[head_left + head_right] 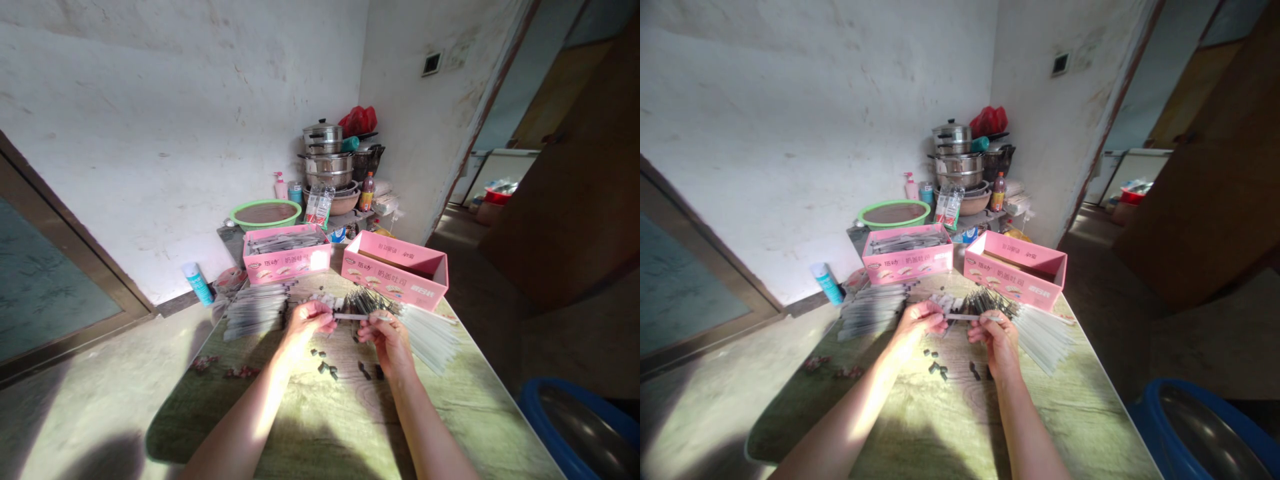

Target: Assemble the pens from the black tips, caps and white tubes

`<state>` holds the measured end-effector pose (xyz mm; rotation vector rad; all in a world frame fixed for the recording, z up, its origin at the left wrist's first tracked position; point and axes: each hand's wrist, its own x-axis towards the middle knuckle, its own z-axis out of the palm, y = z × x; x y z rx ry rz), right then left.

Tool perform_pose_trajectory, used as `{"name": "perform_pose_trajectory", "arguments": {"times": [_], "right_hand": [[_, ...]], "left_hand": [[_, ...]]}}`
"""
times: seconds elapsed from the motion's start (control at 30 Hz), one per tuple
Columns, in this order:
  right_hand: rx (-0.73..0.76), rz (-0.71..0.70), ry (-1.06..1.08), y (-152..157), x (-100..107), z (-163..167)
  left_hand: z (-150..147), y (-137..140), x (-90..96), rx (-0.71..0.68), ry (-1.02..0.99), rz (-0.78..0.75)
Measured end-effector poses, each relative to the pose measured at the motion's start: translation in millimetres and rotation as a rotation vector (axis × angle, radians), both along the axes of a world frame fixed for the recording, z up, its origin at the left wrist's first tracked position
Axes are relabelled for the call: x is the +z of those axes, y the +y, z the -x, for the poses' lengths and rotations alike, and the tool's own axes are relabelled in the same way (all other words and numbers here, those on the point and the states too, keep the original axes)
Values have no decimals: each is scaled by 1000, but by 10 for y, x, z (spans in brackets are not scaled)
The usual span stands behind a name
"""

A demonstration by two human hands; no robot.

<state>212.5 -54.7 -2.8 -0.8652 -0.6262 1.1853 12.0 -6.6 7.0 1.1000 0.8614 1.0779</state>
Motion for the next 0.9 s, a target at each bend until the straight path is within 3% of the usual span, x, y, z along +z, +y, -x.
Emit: {"name": "perform_pose_trajectory", "arguments": {"times": [0.43, 0.9], "right_hand": [[6, -4, 3, 5, -17, 6], [-1, 40, -71, 13, -57, 3]], "left_hand": [[-14, 2, -10, 66, 48, -28], [3, 110, -140, 24, 30, -81]]}}
